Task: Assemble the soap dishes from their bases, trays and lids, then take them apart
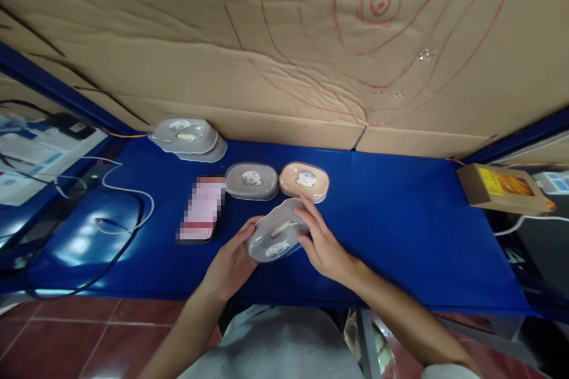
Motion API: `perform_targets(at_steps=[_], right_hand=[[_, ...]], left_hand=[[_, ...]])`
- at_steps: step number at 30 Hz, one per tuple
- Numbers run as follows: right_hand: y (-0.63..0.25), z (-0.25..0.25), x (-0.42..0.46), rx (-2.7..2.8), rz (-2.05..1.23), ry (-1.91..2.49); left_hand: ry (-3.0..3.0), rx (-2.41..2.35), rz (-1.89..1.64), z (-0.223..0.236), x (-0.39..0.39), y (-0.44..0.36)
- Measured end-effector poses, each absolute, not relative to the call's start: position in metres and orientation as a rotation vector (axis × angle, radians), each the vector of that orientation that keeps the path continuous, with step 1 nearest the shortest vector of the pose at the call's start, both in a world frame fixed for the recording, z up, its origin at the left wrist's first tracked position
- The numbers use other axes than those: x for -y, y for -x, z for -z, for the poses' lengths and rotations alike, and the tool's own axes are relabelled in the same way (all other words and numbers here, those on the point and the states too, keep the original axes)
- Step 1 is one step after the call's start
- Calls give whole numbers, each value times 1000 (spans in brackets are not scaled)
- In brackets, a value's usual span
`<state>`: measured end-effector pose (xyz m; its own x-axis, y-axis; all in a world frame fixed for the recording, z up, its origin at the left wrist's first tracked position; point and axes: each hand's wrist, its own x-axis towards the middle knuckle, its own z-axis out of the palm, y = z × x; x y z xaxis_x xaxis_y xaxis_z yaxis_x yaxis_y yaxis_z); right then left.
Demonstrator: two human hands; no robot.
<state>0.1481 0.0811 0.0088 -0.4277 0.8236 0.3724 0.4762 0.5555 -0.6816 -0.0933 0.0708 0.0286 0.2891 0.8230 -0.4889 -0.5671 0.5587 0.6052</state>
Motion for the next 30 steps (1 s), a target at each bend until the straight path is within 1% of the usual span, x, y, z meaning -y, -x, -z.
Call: perform_targets(at_steps=[3,7,11,15,20,23,30], right_hand=[[-151,-14,-82,2078,-626,1008],[-150,-11,-82,1963,-622,1062],[-148,-1,-86,1770,-548,1100],[-147,4,-90,1693,-531,1127],[-144,-1,-90,1641,-525,1129],[-145,-8,-91,1706,-502,1169],[-149,-17,-91,1743,-596,1200]], left_hand=[[-281,-819,-860,-32,-74,94],[-224,-906,-930,-28,-71,76],[-180,-896,-974,-29,-63,52],[-395,-978,-1027,-31,-59,53],[-615,-1069,-988,-27,-57,65],[-690,-1058,-1010,-26,-55,65],[-930,-960,-967,-30,-52,72]])
